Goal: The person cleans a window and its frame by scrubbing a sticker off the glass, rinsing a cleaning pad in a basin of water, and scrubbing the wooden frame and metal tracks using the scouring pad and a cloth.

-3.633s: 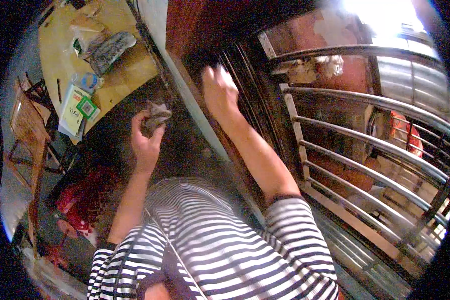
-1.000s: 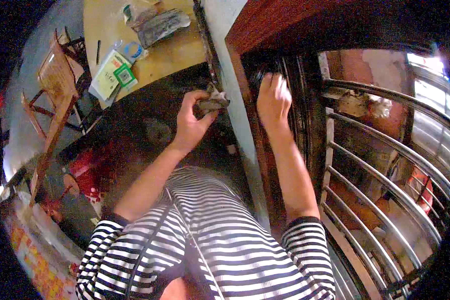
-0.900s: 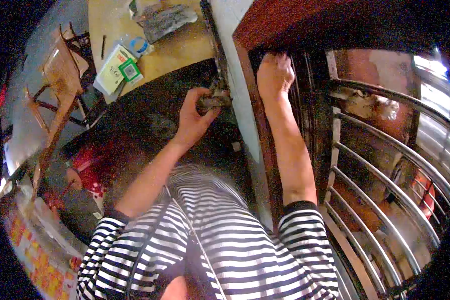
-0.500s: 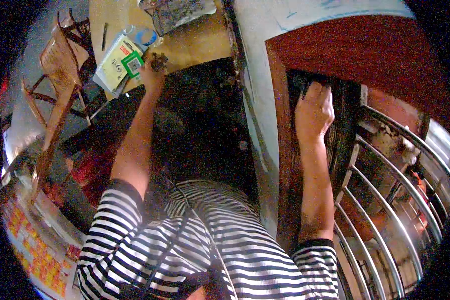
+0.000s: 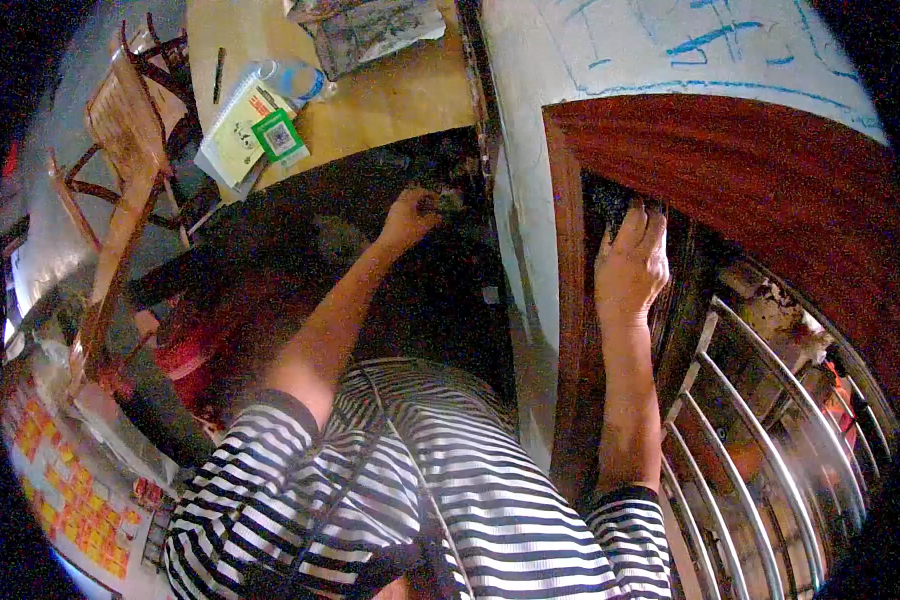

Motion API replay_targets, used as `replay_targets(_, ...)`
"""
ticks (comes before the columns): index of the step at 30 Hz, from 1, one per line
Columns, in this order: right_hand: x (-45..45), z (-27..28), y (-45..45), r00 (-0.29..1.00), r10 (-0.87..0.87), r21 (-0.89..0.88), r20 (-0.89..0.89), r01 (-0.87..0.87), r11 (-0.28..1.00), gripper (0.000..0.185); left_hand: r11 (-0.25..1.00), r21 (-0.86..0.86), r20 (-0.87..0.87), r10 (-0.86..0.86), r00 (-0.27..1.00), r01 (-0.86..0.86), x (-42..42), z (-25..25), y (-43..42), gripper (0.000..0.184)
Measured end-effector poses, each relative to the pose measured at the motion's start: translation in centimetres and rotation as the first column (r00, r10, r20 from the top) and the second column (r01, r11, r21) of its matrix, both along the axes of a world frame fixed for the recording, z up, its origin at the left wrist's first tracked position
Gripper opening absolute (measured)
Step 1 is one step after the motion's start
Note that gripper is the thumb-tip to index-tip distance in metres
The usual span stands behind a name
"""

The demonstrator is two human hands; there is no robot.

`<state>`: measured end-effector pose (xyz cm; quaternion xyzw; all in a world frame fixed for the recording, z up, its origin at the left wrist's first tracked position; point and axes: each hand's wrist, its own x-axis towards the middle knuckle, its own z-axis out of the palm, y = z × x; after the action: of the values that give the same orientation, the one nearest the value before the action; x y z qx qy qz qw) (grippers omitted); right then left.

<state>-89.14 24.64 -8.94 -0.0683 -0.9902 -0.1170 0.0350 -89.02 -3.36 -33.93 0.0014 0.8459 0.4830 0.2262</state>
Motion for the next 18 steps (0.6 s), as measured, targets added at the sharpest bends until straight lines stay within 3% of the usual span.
replay_targets(3, -0.2, -0.2, -0.1, 1.000, -0.004, 0.029, 0.014, 0.003, 1.000, 0.043, 0.985, 0.078, 0.161, 0.141, 0.977, -0.155, -1.1, -1.6, -2.3, 0.037)
replay_targets(4, -0.5, 0.0, -0.3, 0.999, -0.025, 0.007, 0.029, 0.024, 1.000, 0.043, 0.949, 0.160, 0.357, 0.202, 0.912, -0.273, -2.0, 0.5, -2.9, 0.035)
replay_targets(5, -0.7, 0.2, -0.3, 0.998, -0.046, -0.013, 0.044, 0.047, 0.999, 0.042, 0.834, 0.346, 0.498, 0.226, 0.837, -0.430, -2.5, 0.0, -3.6, 0.034)
replay_targets(6, -0.4, -0.4, 0.1, 1.000, 0.018, 0.016, 0.001, -0.018, 1.000, 0.040, 0.767, 0.342, 0.623, 0.247, 0.742, -0.543, -2.7, -0.4, -4.4, 0.029)
replay_targets(7, 0.2, -1.0, 0.9, 0.996, 0.076, 0.055, -0.037, -0.074, 0.996, 0.039, 0.553, 0.510, 0.700, 0.179, 0.692, -0.659, -2.4, -1.0, -5.2, 0.027)
replay_targets(8, 0.6, -0.8, 1.0, 0.975, 0.195, 0.078, -0.110, -0.187, 0.979, 0.037, 0.489, 0.544, 0.745, 0.091, 0.660, -0.682, -2.4, -1.8, -5.7, 0.026)
replay_targets(9, 2.0, -0.2, 0.6, 0.997, 0.008, -0.098, 0.080, 0.000, 0.995, 0.046, 0.438, 0.520, 0.776, 0.116, 0.620, -0.733, -2.7, 2.7, -5.0, 0.030)
replay_targets(11, 2.9, 1.3, -0.9, 0.995, -0.021, -0.174, 0.093, 0.037, 0.984, 0.045, 0.256, 0.500, 0.853, 0.022, 0.522, -0.827, -2.8, 6.8, -4.8, 0.035)
replay_targets(14, 0.2, 0.4, -0.4, 0.988, 0.113, -0.106, -0.103, -0.124, 0.987, 0.021, 0.030, 0.580, 0.807, -0.157, 0.570, -0.814, -2.1, 10.1, -4.0, 0.042)
replay_targets(15, -1.6, 0.1, -0.4, 0.990, 0.108, -0.075, -0.089, -0.115, 0.991, 0.016, -0.011, 0.606, 0.776, -0.212, 0.594, -0.795, -2.2, 11.2, -3.4, 0.043)
replay_targets(17, -3.7, -1.1, -0.8, 0.925, 0.084, -0.192, -0.371, -0.164, 0.967, 0.014, -0.100, 0.657, 0.688, -0.323, 0.649, -0.747, -2.8, 13.1, -2.0, 0.045)
replay_targets(18, -2.8, -1.3, -0.4, 0.963, 0.082, -0.178, -0.258, -0.131, 0.975, 0.022, -0.072, 0.639, 0.723, -0.284, 0.630, -0.766, -3.1, 14.0, -1.6, 0.046)
